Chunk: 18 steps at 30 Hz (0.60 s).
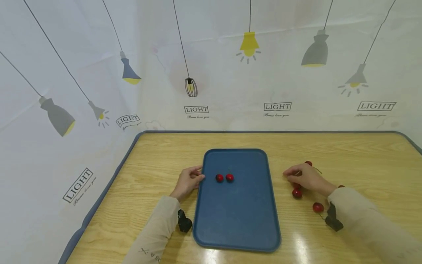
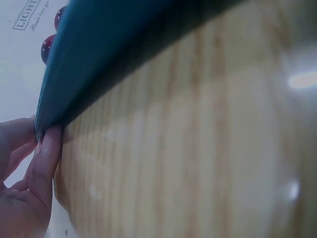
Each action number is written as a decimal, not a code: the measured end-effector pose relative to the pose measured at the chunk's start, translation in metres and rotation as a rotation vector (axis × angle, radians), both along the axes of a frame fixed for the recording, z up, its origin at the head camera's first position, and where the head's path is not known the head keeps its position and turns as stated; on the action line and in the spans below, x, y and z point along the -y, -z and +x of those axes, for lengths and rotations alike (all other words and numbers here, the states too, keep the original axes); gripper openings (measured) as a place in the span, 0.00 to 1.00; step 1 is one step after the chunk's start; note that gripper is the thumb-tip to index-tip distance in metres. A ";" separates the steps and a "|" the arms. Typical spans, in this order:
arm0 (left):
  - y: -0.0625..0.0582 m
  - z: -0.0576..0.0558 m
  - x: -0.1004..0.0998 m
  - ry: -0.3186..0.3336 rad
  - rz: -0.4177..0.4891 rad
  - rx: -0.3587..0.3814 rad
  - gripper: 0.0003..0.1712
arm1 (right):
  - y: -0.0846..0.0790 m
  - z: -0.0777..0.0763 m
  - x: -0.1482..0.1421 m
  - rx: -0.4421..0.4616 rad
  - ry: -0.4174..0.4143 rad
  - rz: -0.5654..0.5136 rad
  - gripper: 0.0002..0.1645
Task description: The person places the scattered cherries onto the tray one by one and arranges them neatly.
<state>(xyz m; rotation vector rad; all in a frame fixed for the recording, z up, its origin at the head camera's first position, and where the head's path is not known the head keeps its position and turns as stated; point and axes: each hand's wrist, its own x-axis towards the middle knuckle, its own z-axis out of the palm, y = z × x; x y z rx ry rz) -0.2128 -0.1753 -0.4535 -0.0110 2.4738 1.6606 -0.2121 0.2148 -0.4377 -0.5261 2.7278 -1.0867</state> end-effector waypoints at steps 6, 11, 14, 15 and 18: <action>0.000 0.001 0.000 0.006 0.008 0.000 0.24 | -0.002 0.001 -0.004 -0.015 0.000 0.012 0.13; -0.001 0.001 0.000 0.005 0.002 0.001 0.24 | -0.005 0.001 -0.006 0.023 0.011 -0.034 0.13; -0.001 0.001 0.000 0.003 0.000 0.002 0.24 | -0.007 0.002 -0.006 0.057 0.029 -0.063 0.14; -0.001 0.001 0.000 0.004 0.001 0.003 0.24 | -0.008 0.003 -0.007 0.068 0.036 -0.070 0.14; -0.001 0.001 -0.001 0.003 0.006 0.003 0.24 | -0.009 0.004 -0.008 0.086 0.048 -0.087 0.14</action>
